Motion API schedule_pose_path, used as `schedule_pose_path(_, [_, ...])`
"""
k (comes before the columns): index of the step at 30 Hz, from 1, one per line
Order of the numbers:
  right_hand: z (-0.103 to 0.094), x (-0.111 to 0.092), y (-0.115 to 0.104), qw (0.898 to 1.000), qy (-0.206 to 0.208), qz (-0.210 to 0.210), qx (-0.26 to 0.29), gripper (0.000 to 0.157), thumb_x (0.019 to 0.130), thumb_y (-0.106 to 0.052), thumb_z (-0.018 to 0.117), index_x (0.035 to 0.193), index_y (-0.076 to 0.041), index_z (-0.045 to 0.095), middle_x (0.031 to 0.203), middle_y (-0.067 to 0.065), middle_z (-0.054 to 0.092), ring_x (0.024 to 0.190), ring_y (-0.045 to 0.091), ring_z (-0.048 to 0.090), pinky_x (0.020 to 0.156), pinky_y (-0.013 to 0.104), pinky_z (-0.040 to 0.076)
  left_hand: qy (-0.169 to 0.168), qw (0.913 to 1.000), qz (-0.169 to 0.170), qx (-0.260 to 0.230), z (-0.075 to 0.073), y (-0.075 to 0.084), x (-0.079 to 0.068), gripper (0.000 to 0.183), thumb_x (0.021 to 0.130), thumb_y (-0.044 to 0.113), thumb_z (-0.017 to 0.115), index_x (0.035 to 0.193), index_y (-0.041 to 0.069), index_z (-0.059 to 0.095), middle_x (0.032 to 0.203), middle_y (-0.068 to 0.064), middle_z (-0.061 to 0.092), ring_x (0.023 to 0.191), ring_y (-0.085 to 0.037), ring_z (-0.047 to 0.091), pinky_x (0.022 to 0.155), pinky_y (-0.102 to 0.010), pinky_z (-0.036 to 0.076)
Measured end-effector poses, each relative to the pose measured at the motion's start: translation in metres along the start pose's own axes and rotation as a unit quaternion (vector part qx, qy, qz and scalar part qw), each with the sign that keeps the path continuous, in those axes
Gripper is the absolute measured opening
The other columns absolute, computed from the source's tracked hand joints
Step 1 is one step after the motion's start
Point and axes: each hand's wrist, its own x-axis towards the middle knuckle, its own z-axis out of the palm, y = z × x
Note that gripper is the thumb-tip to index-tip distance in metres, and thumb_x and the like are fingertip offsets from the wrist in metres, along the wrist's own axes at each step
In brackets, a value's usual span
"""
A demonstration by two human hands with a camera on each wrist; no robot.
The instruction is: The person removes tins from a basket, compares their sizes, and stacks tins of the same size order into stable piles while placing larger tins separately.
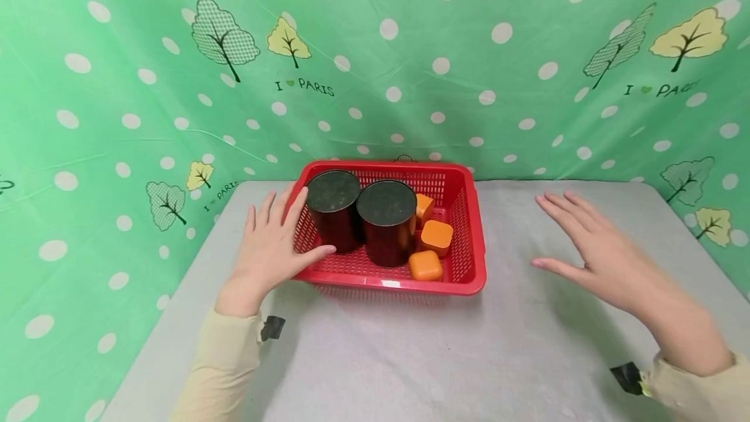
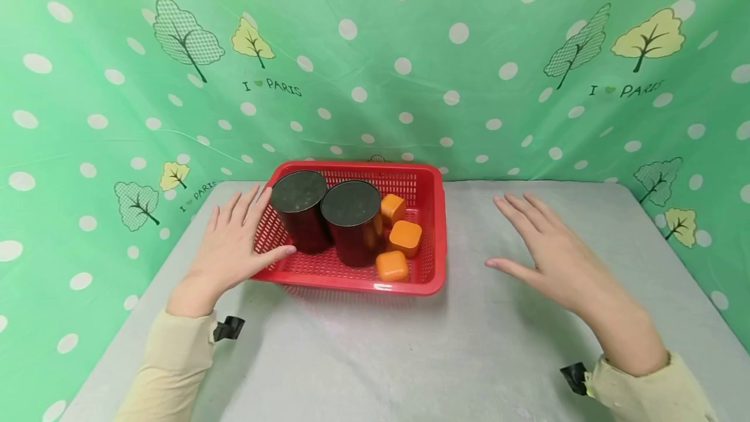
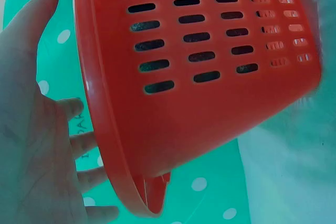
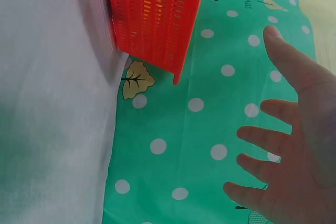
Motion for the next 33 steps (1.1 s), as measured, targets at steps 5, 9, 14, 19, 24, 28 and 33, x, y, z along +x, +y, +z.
schedule_pose_path(5, [0.003, 0.004, -0.006, 1.000, -0.007, 0.005, 0.003, 0.090, 0.084, -0.042, 0.078, 0.157, -0.024, 0.030, 0.159, 0.013, 0.034, 0.151, 0.038, 0.022, 0.116, 0.067, 0.026, -0.004, 1.0000, -0.004, -0.005, 0.000, -0.004, -0.001, 0.109, 0.080, 0.078, 0.059, 0.161, 0.023, 0.011, 0.167, -0.008, 0.014, 0.149, -0.042, 0.018, 0.121, -0.066, 0.012])
schedule_pose_path(9, [0.007, 0.009, -0.011, 1.000, -0.011, 0.003, 0.007, 0.087, 0.084, -0.042, 0.078, 0.156, -0.023, 0.033, 0.158, 0.012, 0.037, 0.149, 0.039, 0.027, 0.112, 0.068, 0.030, -0.004, 1.0000, -0.005, -0.007, -0.001, -0.005, -0.002, 0.109, 0.081, 0.078, 0.058, 0.162, 0.023, 0.010, 0.168, -0.008, 0.014, 0.149, -0.042, 0.020, 0.122, -0.063, 0.014])
schedule_pose_path(14, [0.012, 0.012, -0.016, 1.000, -0.003, -0.016, 0.009, 0.084, 0.085, -0.041, 0.078, 0.154, -0.018, 0.037, 0.154, 0.015, 0.042, 0.142, 0.041, 0.034, 0.107, 0.067, 0.036, 0.000, 0.9998, -0.008, -0.020, 0.000, -0.009, -0.004, 0.107, 0.082, 0.075, 0.060, 0.161, 0.020, 0.013, 0.166, -0.011, 0.020, 0.149, -0.041, 0.022, 0.122, -0.061, 0.020])
schedule_pose_path(19, [0.016, 0.014, -0.020, 1.000, 0.002, -0.013, 0.013, 0.082, 0.084, -0.040, 0.079, 0.152, -0.017, 0.040, 0.150, 0.013, 0.045, 0.138, 0.036, 0.040, 0.107, 0.062, 0.039, -0.003, 0.9987, -0.015, -0.048, 0.001, -0.013, -0.007, 0.104, 0.083, 0.069, 0.064, 0.161, 0.019, 0.016, 0.165, -0.013, 0.021, 0.148, -0.041, 0.024, 0.116, -0.060, 0.033])
schedule_pose_path(24, [0.017, 0.014, -0.023, 1.000, 0.005, -0.013, 0.013, 0.080, 0.085, -0.039, 0.078, 0.152, -0.017, 0.040, 0.147, 0.012, 0.048, 0.134, 0.034, 0.044, 0.105, 0.060, 0.041, -0.008, 0.9966, -0.032, -0.076, 0.002, -0.017, -0.011, 0.099, 0.085, 0.064, 0.065, 0.160, 0.020, 0.018, 0.164, -0.012, 0.024, 0.148, -0.040, 0.026, 0.107, -0.064, 0.042])
schedule_pose_path(28, [0.019, 0.015, -0.025, 1.000, 0.007, -0.013, 0.014, 0.079, 0.085, -0.039, 0.078, 0.151, -0.017, 0.041, 0.146, 0.012, 0.050, 0.134, 0.033, 0.045, 0.105, 0.059, 0.042, -0.010, 0.9944, -0.048, -0.093, 0.004, -0.020, -0.013, 0.093, 0.088, 0.061, 0.064, 0.160, 0.019, 0.021, 0.163, -0.011, 0.027, 0.148, -0.039, 0.029, 0.104, -0.065, 0.044])
schedule_pose_path(33, [0.021, 0.017, -0.027, 1.000, 0.005, -0.011, 0.018, 0.079, 0.085, -0.039, 0.078, 0.151, -0.016, 0.042, 0.146, 0.012, 0.051, 0.133, 0.033, 0.046, 0.105, 0.059, 0.043, -0.005, 0.9903, -0.063, -0.124, 0.008, -0.025, -0.014, 0.085, 0.090, 0.056, 0.064, 0.158, 0.018, 0.028, 0.161, -0.011, 0.032, 0.146, -0.037, 0.033, 0.108, -0.064, 0.041])
